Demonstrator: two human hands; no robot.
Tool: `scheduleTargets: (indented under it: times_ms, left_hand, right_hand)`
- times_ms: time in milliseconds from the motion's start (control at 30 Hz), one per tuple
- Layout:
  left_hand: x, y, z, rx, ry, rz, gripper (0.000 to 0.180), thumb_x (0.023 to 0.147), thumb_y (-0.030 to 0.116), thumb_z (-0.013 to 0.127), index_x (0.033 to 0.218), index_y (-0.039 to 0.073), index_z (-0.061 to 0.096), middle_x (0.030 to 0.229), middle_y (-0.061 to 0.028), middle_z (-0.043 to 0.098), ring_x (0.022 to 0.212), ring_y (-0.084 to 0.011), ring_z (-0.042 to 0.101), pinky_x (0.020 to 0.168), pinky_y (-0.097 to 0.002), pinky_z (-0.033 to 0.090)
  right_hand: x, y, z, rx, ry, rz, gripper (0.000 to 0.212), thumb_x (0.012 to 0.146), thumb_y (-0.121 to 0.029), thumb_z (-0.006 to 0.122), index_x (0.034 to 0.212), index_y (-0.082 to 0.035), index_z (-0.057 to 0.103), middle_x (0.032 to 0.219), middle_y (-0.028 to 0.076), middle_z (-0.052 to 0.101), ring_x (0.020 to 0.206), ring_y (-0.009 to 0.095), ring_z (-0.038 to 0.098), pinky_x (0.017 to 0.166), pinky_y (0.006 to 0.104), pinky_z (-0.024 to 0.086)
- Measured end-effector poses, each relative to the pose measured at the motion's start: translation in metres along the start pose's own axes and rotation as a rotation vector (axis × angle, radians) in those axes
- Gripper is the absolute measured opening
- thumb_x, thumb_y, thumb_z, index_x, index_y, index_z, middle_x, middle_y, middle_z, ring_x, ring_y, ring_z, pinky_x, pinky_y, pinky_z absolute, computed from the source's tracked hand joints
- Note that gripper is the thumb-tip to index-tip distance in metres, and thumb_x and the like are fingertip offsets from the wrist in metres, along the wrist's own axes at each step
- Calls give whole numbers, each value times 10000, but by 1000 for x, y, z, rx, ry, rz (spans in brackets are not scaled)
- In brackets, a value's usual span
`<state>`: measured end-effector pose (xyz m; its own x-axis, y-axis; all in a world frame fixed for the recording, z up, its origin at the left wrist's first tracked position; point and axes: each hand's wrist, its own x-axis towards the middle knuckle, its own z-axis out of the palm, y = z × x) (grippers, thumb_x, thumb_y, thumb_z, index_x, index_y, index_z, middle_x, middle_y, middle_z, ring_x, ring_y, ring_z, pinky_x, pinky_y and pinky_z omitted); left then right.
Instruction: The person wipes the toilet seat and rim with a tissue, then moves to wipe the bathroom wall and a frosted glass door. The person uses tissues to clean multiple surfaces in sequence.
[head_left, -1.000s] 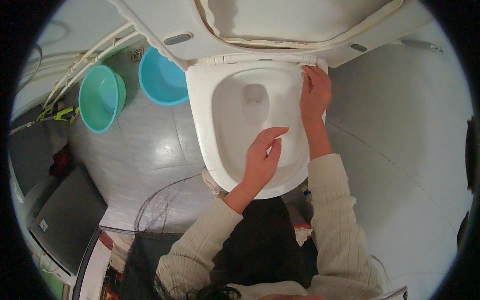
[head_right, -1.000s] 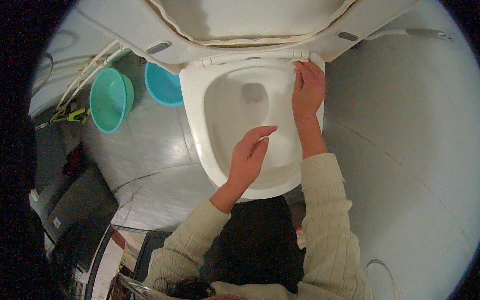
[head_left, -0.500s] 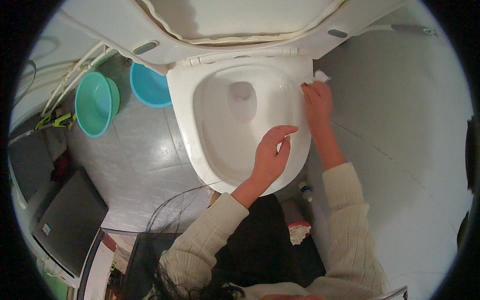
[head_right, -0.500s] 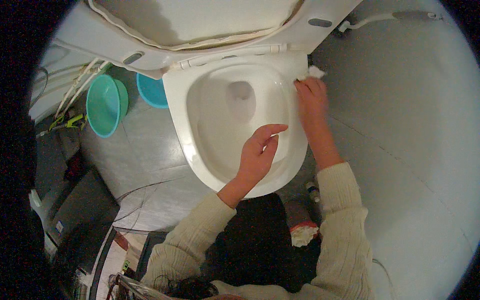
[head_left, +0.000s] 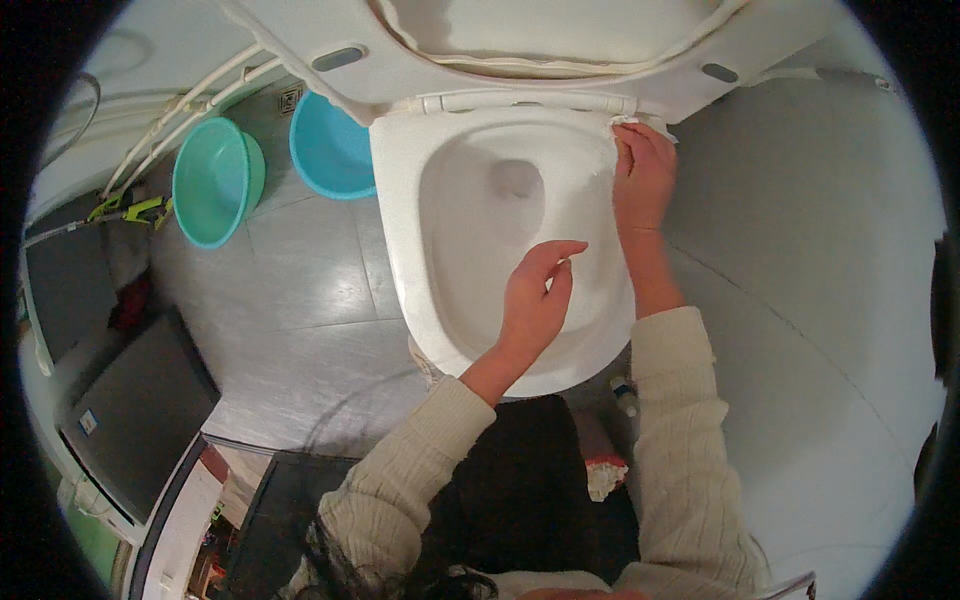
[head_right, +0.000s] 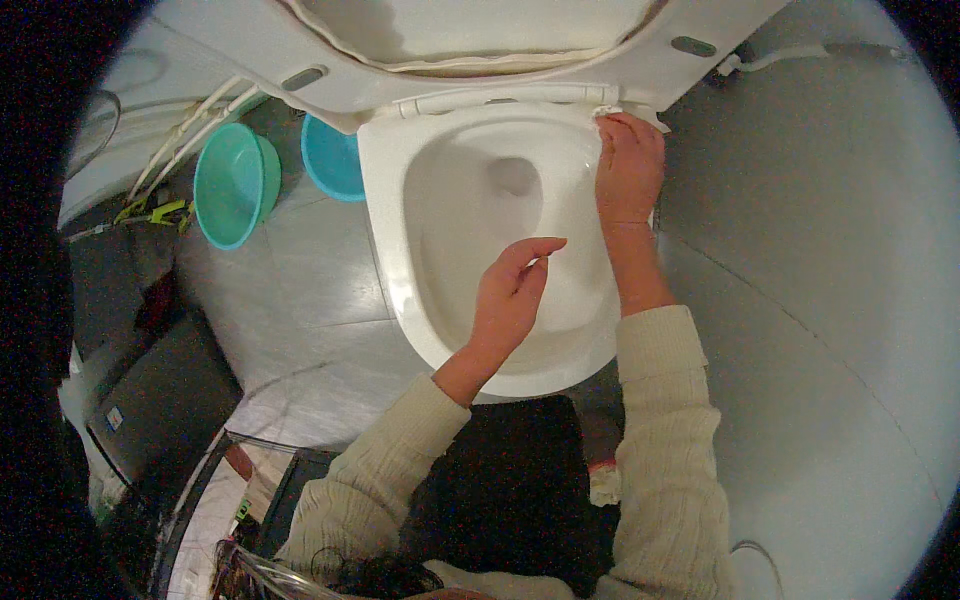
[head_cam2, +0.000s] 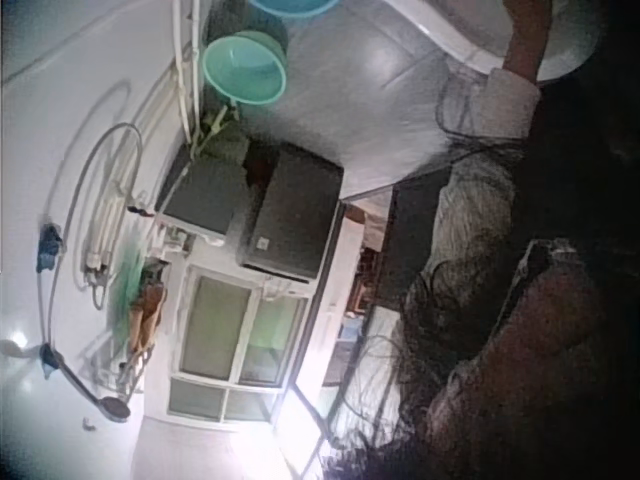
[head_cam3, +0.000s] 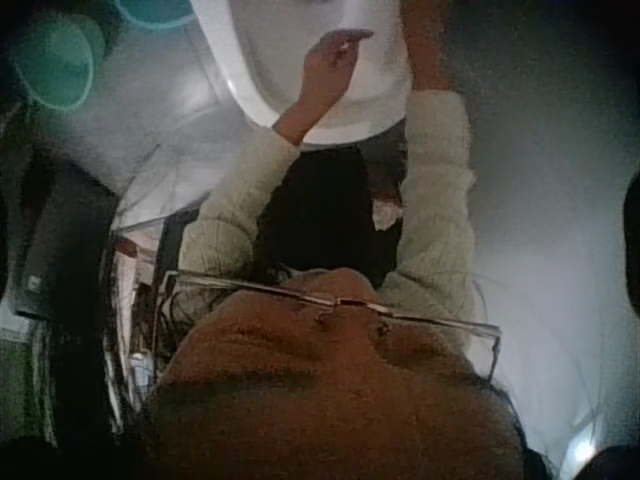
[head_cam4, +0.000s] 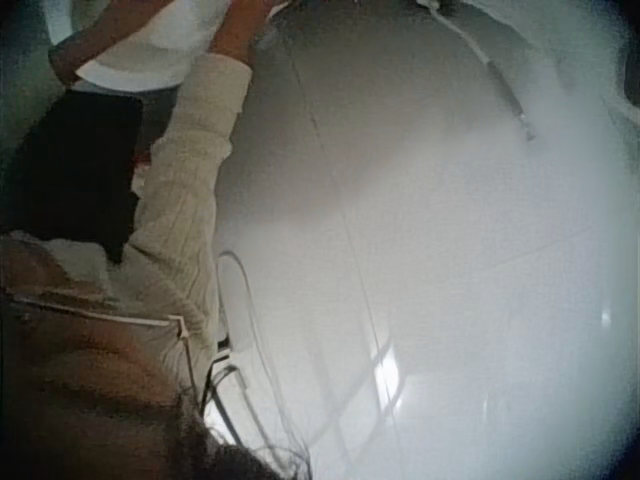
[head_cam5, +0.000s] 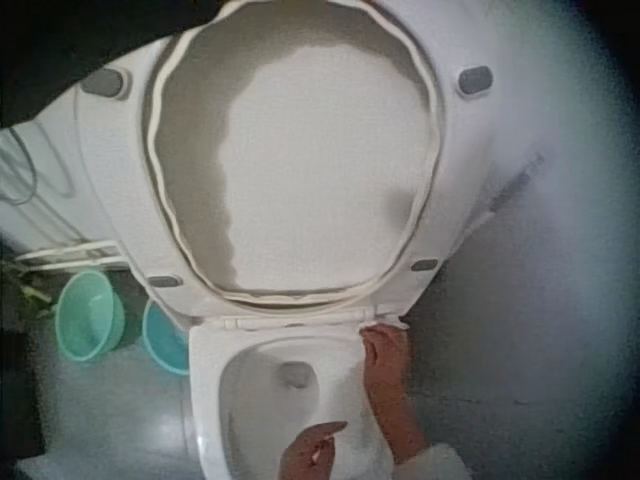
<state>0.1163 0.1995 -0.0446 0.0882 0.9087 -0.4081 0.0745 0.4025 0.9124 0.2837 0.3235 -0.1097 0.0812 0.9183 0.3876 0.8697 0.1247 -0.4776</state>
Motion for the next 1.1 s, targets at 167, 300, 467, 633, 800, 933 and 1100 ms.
scheduleTargets:
  times_ms: [167,300,467,633,800,933,1100]
  left_hand:
    - [6,7,-18,-1,55,83,295,928,-7,535,1172,74,679,1180,-118,670,1043,-276,644,874,-340,516]
    - [26,11,-29,40,69,257,361,962,-14,479,1272,71,642,1279,-97,643,1103,-204,618,928,-296,479]
    - [48,13,-50,9,99,332,392,966,-25,458,1311,66,619,1350,-108,614,1212,-226,588,1010,-307,445]
    - [44,9,-81,-131,127,213,378,985,-16,454,1327,36,604,1346,-94,618,1222,-193,572,1047,-317,429]
    - [22,2,-105,-245,389,66,339,956,-31,474,1251,15,635,1274,-110,648,1179,-164,587,998,-302,465]
    - [16,0,-107,-287,406,27,325,1015,47,445,1293,-29,595,1327,-130,618,1240,-205,562,1065,-360,447]
    - [20,3,-81,-122,246,101,348,987,-15,443,1293,13,607,1273,-85,637,1162,-158,570,1045,-321,434]
  right_hand:
    - [7,-26,-7,254,233,54,120,848,-26,705,962,-64,715,1062,66,693,898,259,643,836,353,515]
    - [23,-49,11,204,381,289,101,834,-22,722,932,-41,706,998,75,688,835,217,635,734,320,520]
    - [24,-67,32,202,425,476,138,793,-29,760,921,-42,712,955,92,677,812,223,639,717,332,520]
    - [12,-119,67,252,371,362,122,747,-32,770,853,-49,712,921,114,677,834,271,652,758,375,525]
    - [10,-183,98,336,278,232,141,729,-25,766,856,-70,723,927,93,682,872,290,641,805,389,518]
    - [15,-176,98,342,145,-40,129,750,-28,761,866,-80,739,927,67,690,878,272,639,801,366,512]
    - [19,-109,62,218,4,-75,138,759,-81,753,889,-127,746,960,65,691,954,300,636,867,411,522]
